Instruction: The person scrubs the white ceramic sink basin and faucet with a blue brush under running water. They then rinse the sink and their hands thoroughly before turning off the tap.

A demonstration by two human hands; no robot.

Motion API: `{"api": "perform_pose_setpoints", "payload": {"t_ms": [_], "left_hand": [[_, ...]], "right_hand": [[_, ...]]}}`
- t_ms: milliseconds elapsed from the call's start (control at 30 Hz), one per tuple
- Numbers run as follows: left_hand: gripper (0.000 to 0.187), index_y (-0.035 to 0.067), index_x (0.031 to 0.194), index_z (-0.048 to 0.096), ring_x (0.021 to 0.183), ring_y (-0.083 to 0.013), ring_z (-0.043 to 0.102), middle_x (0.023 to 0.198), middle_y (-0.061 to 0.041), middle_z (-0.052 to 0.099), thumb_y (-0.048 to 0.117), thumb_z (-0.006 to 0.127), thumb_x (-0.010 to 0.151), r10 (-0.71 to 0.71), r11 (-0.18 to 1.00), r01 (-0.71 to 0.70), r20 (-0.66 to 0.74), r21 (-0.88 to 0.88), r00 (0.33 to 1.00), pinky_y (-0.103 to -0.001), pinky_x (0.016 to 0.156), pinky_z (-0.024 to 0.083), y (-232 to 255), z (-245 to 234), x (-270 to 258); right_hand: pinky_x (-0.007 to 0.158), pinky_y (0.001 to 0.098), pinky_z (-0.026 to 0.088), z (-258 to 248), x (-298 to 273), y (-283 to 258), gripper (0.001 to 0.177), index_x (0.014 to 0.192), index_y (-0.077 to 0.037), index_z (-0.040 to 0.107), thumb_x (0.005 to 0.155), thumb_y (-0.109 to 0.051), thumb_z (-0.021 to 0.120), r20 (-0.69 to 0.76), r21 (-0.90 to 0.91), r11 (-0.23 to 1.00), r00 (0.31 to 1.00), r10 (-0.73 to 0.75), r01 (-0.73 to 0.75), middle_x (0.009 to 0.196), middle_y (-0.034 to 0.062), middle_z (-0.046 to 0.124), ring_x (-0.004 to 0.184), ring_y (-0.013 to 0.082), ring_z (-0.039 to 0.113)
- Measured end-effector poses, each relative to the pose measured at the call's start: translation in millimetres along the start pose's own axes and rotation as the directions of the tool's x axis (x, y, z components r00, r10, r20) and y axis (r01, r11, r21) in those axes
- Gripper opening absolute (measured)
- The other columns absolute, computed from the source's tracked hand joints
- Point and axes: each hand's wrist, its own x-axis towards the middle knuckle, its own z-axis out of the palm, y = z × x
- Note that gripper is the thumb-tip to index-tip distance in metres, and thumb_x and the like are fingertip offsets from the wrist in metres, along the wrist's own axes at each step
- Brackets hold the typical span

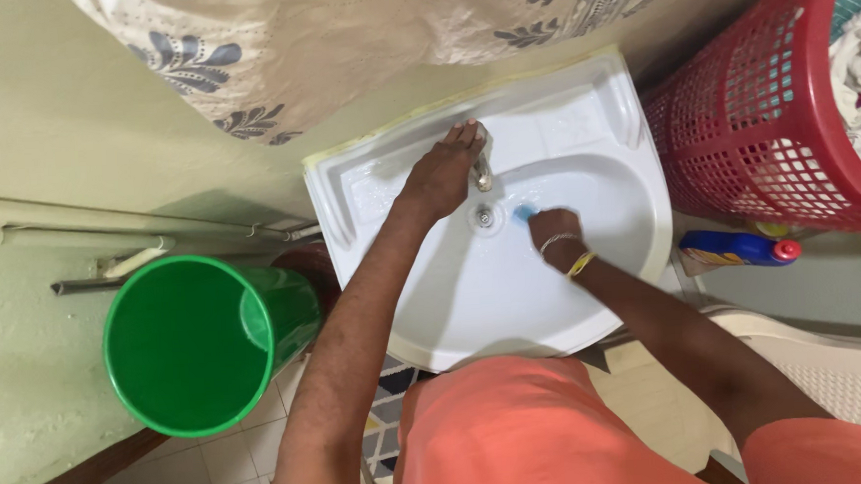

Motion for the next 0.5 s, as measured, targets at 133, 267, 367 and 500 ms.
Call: {"api": "perform_pose_setpoints", "payload": {"t_ms": [133,267,367,500], "left_hand": [[0.076,0.011,0.15,0.044,0.151,-0.0271,0.028,0.166,-0.005,0.026,-0.018,0.039,0.081,-0.037,0.999,0.038,0.037,-0.021,0.999,-0.039,0.119,0.032,-2,2,2],[0.075,0.01,0.151,0.045,0.152,-0.0271,0.028,0.166,-0.007,0.026,-0.018,0.04,0.081,0.024,0.999,-0.024,-0.01,0.022,1.0,-0.039,0.121,0.031,-8,7,1],[0.07,0.01,0.152,0.044,0.151,-0.0279,0.03,0.166,-0.006,0.028,-0.016,0.04,0.087,0.002,0.999,-0.004,-0.044,-0.043,0.999,-0.039,0.121,0.032,-12,9,1],[0.071,0.007,0.149,0.047,0.152,-0.0275,0.029,0.166,-0.009,0.029,-0.017,0.041,0.082,0.036,0.999,-0.036,-0.032,0.017,0.999,-0.039,0.122,0.032,-11,3,4]], "right_hand": [[0.063,0.0424,0.059,3,25,-5,0.016,0.093,-0.013,0.076,0.094,-0.017,0.061,-0.165,-0.001,0.992,0.979,-0.121,0.123,0.081,0.0099,0.075,0.073,0.0273,0.074],[0.067,0.0455,0.059,-9,26,-24,0.015,0.091,-0.015,0.077,0.084,-0.017,0.064,0.024,0.05,0.973,0.973,-0.227,0.226,0.082,0.0101,0.074,0.076,0.0299,0.074],[0.069,0.0435,0.06,-22,35,-10,0.015,0.091,-0.013,0.077,0.087,-0.015,0.062,0.069,0.021,0.985,0.982,-0.174,0.173,0.086,0.0103,0.075,0.08,0.0286,0.075],[0.069,0.0452,0.059,-10,24,-28,0.014,0.092,-0.014,0.075,0.09,-0.015,0.062,-0.057,-0.01,0.97,0.968,-0.244,0.244,0.087,0.0107,0.076,0.079,0.03,0.075]]}}
